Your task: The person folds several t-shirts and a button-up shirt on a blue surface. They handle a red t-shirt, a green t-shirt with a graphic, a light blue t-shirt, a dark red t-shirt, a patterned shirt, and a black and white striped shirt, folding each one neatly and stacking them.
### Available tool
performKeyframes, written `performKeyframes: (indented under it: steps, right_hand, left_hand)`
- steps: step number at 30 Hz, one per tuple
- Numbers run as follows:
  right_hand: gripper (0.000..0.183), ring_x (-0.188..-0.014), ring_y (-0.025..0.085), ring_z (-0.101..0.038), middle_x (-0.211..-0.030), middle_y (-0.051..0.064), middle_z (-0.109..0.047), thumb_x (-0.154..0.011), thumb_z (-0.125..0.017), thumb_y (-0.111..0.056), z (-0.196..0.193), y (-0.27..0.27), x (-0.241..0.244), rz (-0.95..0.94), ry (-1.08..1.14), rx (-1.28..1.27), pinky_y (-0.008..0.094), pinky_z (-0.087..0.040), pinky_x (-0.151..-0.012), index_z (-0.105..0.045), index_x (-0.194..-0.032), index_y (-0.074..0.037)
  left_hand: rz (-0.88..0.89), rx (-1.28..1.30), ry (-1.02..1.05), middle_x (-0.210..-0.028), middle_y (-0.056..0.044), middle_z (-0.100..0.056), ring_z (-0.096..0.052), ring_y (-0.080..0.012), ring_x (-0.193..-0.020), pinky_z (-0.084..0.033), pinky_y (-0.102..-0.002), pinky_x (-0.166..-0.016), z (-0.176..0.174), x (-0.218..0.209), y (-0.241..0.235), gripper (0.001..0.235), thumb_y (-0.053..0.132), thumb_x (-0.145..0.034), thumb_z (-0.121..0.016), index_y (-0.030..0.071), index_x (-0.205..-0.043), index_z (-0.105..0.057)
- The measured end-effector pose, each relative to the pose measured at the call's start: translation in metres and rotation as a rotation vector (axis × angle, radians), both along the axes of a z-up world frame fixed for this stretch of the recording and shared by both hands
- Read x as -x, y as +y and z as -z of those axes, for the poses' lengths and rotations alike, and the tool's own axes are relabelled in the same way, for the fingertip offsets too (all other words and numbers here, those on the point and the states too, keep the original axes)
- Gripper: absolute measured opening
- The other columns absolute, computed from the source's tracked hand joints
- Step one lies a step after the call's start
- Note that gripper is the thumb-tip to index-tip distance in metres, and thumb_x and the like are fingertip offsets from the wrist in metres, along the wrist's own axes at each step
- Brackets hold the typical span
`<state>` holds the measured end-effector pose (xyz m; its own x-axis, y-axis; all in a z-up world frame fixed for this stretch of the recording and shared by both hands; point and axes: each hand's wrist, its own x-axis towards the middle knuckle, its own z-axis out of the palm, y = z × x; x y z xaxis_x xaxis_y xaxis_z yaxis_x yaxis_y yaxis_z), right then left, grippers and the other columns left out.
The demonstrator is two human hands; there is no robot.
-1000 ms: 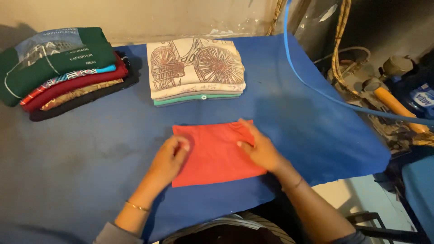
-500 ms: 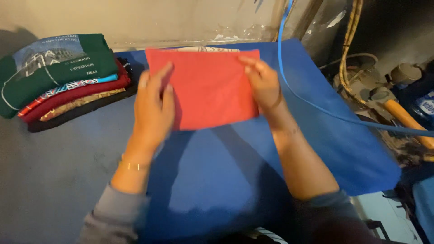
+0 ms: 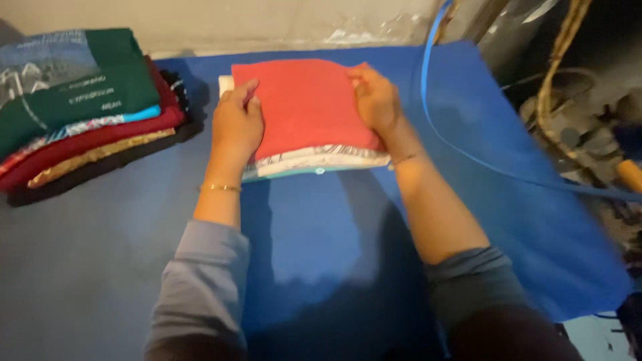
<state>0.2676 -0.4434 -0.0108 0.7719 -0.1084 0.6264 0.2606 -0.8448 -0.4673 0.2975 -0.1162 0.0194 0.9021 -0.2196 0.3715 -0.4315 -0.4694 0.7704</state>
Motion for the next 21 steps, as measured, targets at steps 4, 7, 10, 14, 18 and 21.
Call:
performKeyframes:
  steps: [4, 7, 10, 14, 18, 21]
  right_hand:
    - [0.028, -0.115, 0.020, -0.069, -0.123, 0.004, -0.075, -0.102, -0.053, -0.022, -0.030, 0.020, 0.018, 0.003, 0.059, -0.139, 0.031, -0.049, -0.103, -0.072, -0.122, -0.013]
    - [0.033, -0.118, 0.030, -0.065, -0.125, 0.012, -0.072, -0.103, -0.048, -0.019, -0.051, 0.033, 0.036, 0.007, 0.085, -0.053, 0.041, -0.047, -0.106, -0.071, -0.126, -0.012]
    - [0.038, -0.118, 0.029, -0.057, -0.117, 0.015, -0.056, -0.104, -0.050, -0.032, -0.095, 0.042, 0.048, 0.117, 0.256, -0.003, 0.040, -0.041, -0.107, -0.070, -0.134, -0.019]
    - [0.049, -0.131, 0.048, -0.045, -0.143, 0.025, -0.051, -0.108, -0.039, -0.044, -0.132, 0.082, 0.064, 0.079, 0.157, 0.193, 0.053, -0.032, -0.109, -0.063, -0.139, -0.014]
    - [0.065, -0.149, 0.043, -0.018, -0.164, 0.013, -0.034, -0.106, -0.024, -0.053, -0.133, 0.120, 0.053, 0.097, 0.440, 0.331, 0.068, -0.016, -0.115, -0.036, -0.159, -0.017]
    - [0.067, -0.155, 0.041, -0.012, -0.169, 0.013, -0.025, -0.105, -0.032, -0.053, -0.119, 0.136, 0.076, 0.061, 0.564, 0.135, 0.060, -0.010, -0.121, -0.027, -0.162, -0.018]
  left_hand:
    - [0.027, 0.041, 0.031, -0.130, -0.016, -0.061, -0.064, -0.0289, -0.121, -0.045, -0.039, -0.107, -0.018, 0.013, 0.001, 0.042, 0.019, -0.102, -0.045, 0.012, -0.141, -0.062]
    - [0.016, 0.029, 0.068, -0.128, -0.016, -0.059, -0.061, -0.0292, -0.121, -0.043, -0.040, -0.108, -0.024, 0.025, 0.006, 0.044, 0.021, -0.103, -0.043, 0.012, -0.144, -0.059]
    - [-0.035, -0.152, -0.016, -0.129, -0.020, -0.045, -0.062, -0.0439, -0.104, -0.048, -0.053, -0.093, -0.053, 0.030, 0.010, 0.042, 0.020, -0.102, -0.051, 0.011, -0.141, -0.060]
    - [-0.033, -0.279, -0.413, -0.142, -0.030, -0.042, -0.046, -0.0560, -0.124, -0.038, -0.069, -0.095, -0.103, 0.059, 0.002, 0.037, 0.019, -0.108, -0.053, 0.003, -0.141, -0.060]
    - [0.012, -0.426, -0.231, -0.164, -0.016, -0.024, -0.007, -0.0513, -0.145, -0.008, -0.081, -0.110, -0.098, 0.056, -0.024, 0.059, 0.046, -0.110, -0.035, 0.012, -0.158, -0.041]
    - [0.062, -0.387, 0.263, -0.172, -0.008, -0.008, 0.005, -0.0457, -0.153, -0.004, -0.073, -0.117, -0.086, 0.067, -0.028, 0.070, 0.053, -0.101, -0.026, 0.023, -0.163, -0.025]
